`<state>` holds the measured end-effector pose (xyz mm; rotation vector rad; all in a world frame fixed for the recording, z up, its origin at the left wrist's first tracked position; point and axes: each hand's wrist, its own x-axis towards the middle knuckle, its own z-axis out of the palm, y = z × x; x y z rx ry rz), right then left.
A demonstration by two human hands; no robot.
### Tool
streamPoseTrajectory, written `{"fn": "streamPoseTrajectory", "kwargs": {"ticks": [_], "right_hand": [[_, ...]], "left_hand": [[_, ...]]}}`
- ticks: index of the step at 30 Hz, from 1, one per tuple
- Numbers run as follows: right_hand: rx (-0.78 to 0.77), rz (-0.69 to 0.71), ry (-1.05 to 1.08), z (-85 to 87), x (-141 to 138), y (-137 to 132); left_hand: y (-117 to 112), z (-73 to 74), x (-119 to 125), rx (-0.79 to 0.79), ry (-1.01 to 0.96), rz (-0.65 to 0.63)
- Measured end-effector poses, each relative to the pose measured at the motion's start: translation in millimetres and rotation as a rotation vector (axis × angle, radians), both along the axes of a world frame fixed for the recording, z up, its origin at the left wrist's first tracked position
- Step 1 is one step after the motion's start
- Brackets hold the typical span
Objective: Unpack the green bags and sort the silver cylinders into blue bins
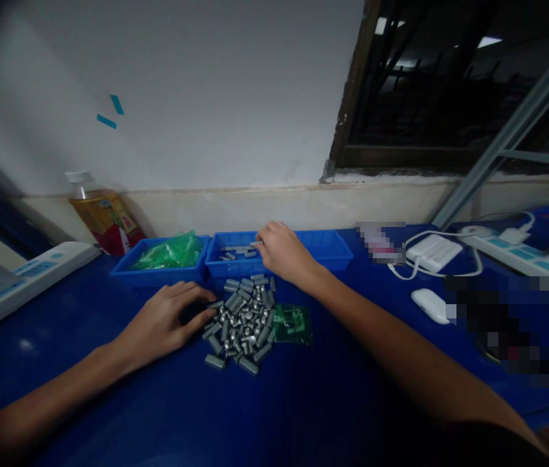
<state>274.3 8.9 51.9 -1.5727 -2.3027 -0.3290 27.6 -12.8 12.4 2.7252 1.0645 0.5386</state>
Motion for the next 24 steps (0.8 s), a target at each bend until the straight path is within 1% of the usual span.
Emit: {"fn": "streamPoseTrajectory", "kwargs": {"ticks": [1, 3, 5, 8, 14, 20, 24], "right_hand": [[-0.089, -0.040, -0.078, 4.3, 0, 11], [-0.241, -0.074, -0.202, 9.9, -3, 31], [-0.315, -0.072, -0.256, 11.8, -9, 44], [-0.348, -0.058, -0.292, 10.8, -16, 53], [-0.393, -0.025, -0.351, 9.7, -26, 60], [-0.359, 0.010, -0.355, 10.9, -43, 65], [-0.333, 0.049, -0.323, 10.0, -53, 70]], "left_hand": [[0, -1.0, 0, -0.013, 0.015, -0.013], [-2, -3.3, 1, -0.029, 0.024, -0.018], [-2, -5.3, 1, -0.038, 0.021, -0.002], [-1, -7.4, 0, -0.052, 0.009, 0.024], [2, -8.0, 0, -0.090, -0.032, 0.058], [2, -7.4, -1, -0.064, -0.022, 0.147], [4, -8.4, -2, -0.084, -0.032, 0.146]]}}
